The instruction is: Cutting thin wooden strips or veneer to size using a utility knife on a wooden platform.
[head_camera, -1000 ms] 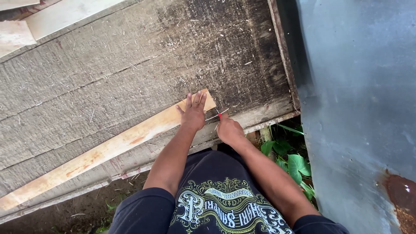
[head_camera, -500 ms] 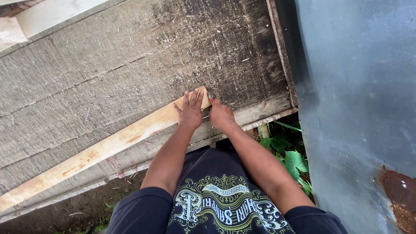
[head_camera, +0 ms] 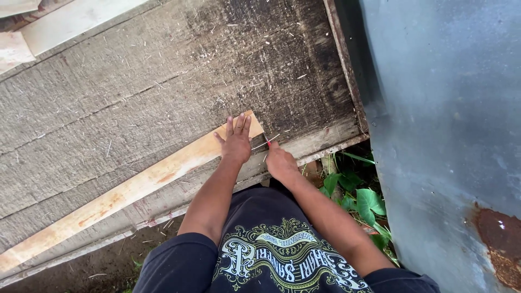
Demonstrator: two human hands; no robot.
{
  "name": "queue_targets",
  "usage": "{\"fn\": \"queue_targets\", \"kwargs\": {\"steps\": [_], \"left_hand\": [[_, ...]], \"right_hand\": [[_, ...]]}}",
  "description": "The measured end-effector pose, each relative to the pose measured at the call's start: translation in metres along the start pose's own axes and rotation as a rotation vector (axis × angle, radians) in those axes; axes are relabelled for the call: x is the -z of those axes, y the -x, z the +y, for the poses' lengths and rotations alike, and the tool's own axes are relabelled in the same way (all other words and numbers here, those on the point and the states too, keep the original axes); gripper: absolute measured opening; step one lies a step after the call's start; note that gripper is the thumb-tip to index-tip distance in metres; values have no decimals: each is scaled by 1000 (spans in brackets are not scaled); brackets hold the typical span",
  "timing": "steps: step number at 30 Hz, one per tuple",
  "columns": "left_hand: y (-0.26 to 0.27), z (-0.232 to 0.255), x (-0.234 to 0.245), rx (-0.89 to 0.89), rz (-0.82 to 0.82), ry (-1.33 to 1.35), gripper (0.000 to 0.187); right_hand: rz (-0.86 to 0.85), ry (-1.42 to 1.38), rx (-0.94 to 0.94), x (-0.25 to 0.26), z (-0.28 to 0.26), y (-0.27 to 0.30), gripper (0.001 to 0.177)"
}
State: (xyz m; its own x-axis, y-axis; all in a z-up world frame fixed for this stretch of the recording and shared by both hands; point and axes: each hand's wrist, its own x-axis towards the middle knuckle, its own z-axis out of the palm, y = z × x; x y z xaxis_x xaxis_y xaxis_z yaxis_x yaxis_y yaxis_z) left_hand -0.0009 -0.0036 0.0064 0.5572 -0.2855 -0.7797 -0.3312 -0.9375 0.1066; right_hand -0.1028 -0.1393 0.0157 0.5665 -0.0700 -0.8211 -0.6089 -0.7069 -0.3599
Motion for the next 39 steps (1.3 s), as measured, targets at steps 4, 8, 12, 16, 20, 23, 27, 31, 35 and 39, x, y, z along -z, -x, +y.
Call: {"fn": "queue_targets", "kwargs": {"steps": [4, 8, 12, 16, 20, 23, 27, 31, 35, 39], "left_hand": [[-1, -1, -3, -1, -6, 11, 70], [-4, -2, 3, -34, 20, -11, 69], [0, -3, -2, -32, 23, -4, 70], [-8, -5, -6, -26, 31, -23, 70], [-9, -6, -11, -24, 29, -14, 71], [-7, -5, -12, -25, 31, -10, 71], [-9, -6, -15, -18, 37, -19, 71], [-2, -4, -6, -25, 32, -3, 70], [4, 0, 3, -6, 9, -19, 69], [5, 3, 7, 3, -3, -31, 66]], "right_hand": [[-34, 35, -22, 13, -6, 27, 32], [-35, -24, -51, 26, -4, 41, 41], [56, -105, -21, 45, -27, 41, 34], [81, -60, -3, 41, -36, -9, 33], [70, -13, 4, 43, -44, -11, 44], [72, 10, 6, 38, -43, -14, 47], [74, 61, 29, 26, -38, -20, 55], [105, 56, 51, 12, -21, -33, 44], [73, 85, 49, 2, -10, -25, 43], [96, 37, 79, 12, -13, 1, 38]]}}
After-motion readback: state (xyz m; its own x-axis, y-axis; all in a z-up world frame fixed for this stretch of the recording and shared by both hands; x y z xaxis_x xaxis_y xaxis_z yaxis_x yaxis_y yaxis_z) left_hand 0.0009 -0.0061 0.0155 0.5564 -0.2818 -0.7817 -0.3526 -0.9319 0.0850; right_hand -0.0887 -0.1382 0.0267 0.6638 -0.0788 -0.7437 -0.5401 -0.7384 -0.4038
